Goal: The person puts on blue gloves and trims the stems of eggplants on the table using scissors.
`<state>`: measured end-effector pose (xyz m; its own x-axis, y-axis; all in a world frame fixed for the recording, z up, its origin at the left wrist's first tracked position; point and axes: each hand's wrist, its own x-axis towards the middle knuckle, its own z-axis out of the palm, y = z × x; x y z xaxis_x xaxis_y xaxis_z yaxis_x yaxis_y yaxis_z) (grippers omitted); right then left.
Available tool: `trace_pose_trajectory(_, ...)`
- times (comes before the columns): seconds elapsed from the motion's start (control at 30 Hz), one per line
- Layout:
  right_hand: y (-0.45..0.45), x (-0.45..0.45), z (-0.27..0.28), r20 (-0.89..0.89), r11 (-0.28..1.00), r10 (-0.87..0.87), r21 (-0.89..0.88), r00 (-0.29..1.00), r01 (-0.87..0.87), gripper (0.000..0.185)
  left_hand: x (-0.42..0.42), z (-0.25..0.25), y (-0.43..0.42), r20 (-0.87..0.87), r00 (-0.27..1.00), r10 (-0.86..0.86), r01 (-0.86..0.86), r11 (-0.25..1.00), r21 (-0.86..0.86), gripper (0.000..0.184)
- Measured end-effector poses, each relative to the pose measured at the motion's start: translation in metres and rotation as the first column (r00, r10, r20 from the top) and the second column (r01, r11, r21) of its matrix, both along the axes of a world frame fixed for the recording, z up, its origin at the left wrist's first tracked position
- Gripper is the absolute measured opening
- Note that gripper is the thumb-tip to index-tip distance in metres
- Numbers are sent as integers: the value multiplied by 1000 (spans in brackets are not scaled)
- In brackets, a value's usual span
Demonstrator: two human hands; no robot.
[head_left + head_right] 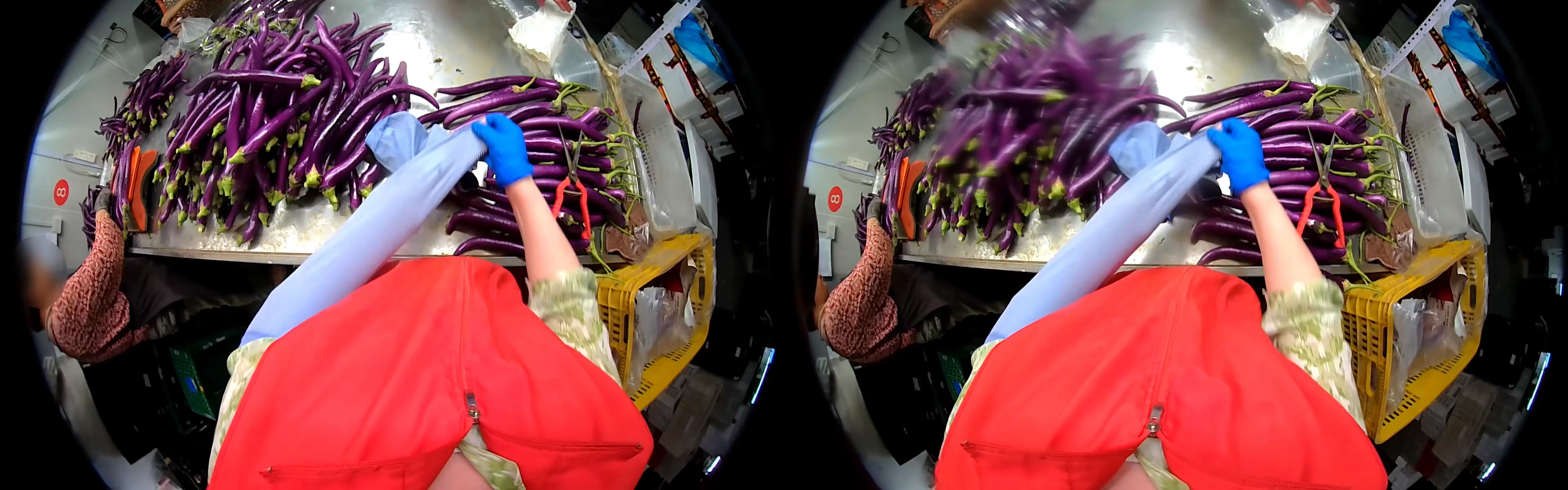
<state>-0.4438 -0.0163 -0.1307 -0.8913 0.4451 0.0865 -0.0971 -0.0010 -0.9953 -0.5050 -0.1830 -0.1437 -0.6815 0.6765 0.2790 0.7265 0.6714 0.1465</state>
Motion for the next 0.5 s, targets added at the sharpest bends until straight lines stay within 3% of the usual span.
trace_pose_trajectory(0.03,-2,-6,25,258,992,-122,0,958,126,12,4,4,-6,-2,1000,-19,19,1000,8,14)
trace_pose_trajectory(0.07,26,-30,-9,168,935,-258,290,951,202,17,11,9,-14,6,999,-45,44,999,22,13)
trace_pose_trajectory(0.1,65,-53,-33,-49,708,-379,628,924,324,22,22,18,-26,14,996,-85,84,994,74,13)
trace_pose_trajectory(0.13,101,-57,-11,175,454,-557,882,812,122,24,37,27,-42,134,985,-111,83,976,201,12)
trace_pose_trajectory(0.17,136,-61,12,298,190,-718,953,630,-234,29,59,36,-61,344,925,-159,15,922,386,12)
trace_pose_trajectory(0.2,193,-58,16,289,100,-745,939,600,-328,33,80,44,-80,643,722,-256,-263,758,597,17)
trace_pose_trajectory(0.23,184,-38,70,232,16,-754,942,615,-336,34,94,44,-100,695,671,-261,-369,695,617,19)
trace_pose_trajectory(0.27,207,-35,70,250,264,-687,961,682,-86,34,102,44,-120,739,615,-275,-468,627,622,21)
trace_pose_trajectory(0.3,231,-33,71,206,487,-621,858,756,165,36,104,46,-137,766,566,-304,-553,549,627,21)
trace_pose_trajectory(0.33,220,-32,85,277,887,-420,325,864,327,36,107,48,-154,793,510,-333,-642,466,608,21)
trace_pose_trajectory(0.37,203,-30,86,232,717,-443,671,866,188,36,102,48,-167,824,385,-416,-748,382,542,20)
trace_pose_trajectory(0.4,179,-30,87,173,418,-443,908,880,33,35,93,48,-174,820,267,-507,-836,302,459,20)
trace_pose_trajectory(0.47,117,-29,84,-95,450,-123,882,988,141,38,73,46,-169,607,208,-767,-815,207,541,27)
trace_pose_trajectory(0.5,79,-25,75,-42,567,36,824,998,14,42,64,41,-162,451,168,-877,-819,131,559,29)
